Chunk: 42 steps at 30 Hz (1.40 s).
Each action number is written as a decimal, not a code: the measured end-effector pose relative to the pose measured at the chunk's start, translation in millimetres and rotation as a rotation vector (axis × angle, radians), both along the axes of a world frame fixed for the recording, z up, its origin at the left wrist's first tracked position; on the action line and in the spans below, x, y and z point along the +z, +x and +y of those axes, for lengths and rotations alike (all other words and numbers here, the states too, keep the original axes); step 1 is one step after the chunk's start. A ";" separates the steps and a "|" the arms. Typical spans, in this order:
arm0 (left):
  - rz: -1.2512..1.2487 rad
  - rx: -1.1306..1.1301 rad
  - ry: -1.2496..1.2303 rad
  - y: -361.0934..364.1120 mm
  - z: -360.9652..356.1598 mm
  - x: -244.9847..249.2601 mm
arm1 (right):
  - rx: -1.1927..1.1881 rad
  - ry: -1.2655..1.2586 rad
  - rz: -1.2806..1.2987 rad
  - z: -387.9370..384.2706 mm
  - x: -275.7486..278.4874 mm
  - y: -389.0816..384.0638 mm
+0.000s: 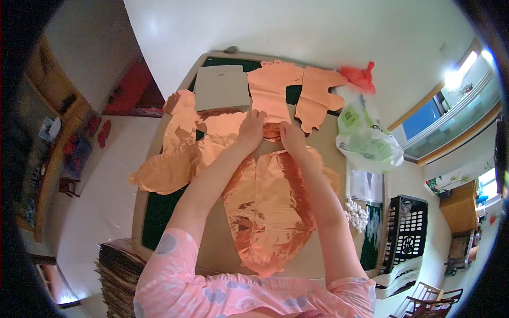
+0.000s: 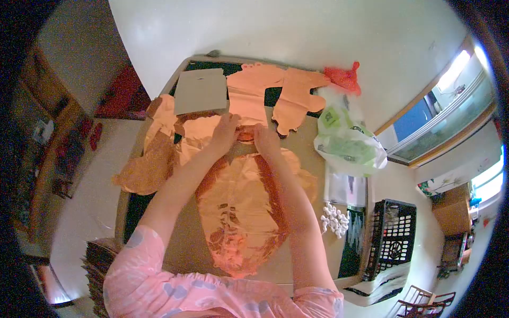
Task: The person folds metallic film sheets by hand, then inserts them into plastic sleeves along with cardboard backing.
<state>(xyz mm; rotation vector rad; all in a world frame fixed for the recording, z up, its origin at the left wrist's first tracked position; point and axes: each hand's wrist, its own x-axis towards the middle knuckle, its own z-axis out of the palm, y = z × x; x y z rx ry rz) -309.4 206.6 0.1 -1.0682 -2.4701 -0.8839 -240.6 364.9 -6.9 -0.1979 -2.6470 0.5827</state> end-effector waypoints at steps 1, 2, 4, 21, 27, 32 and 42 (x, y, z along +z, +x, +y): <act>0.063 0.038 -0.012 1.6 0.5 0.8 | -0.012 -0.013 0.045 1.3 -3.3 -3.4; 0.125 0.075 -0.024 3.3 0.9 1.4 | -0.023 -0.025 0.088 2.3 -7.6 -6.6; 0.173 -0.011 -0.080 7.3 2.1 2.1 | -0.057 -0.023 0.079 2.2 -8.5 -8.6; 0.075 -0.036 -0.097 -5.4 -3.0 -15.9 | -0.110 -0.435 0.062 28.3 -13.3 -18.1; -0.055 0.017 0.012 -2.3 -0.9 -6.8 | -0.063 -0.304 0.067 23.6 -6.1 -14.0; -0.138 0.050 0.033 -13.2 5.8 -11.0 | -0.052 -0.296 0.073 18.3 -10.7 -13.7; -0.214 0.063 0.161 -15.3 3.1 1.1 | 0.040 -0.244 0.021 -3.5 13.2 -4.1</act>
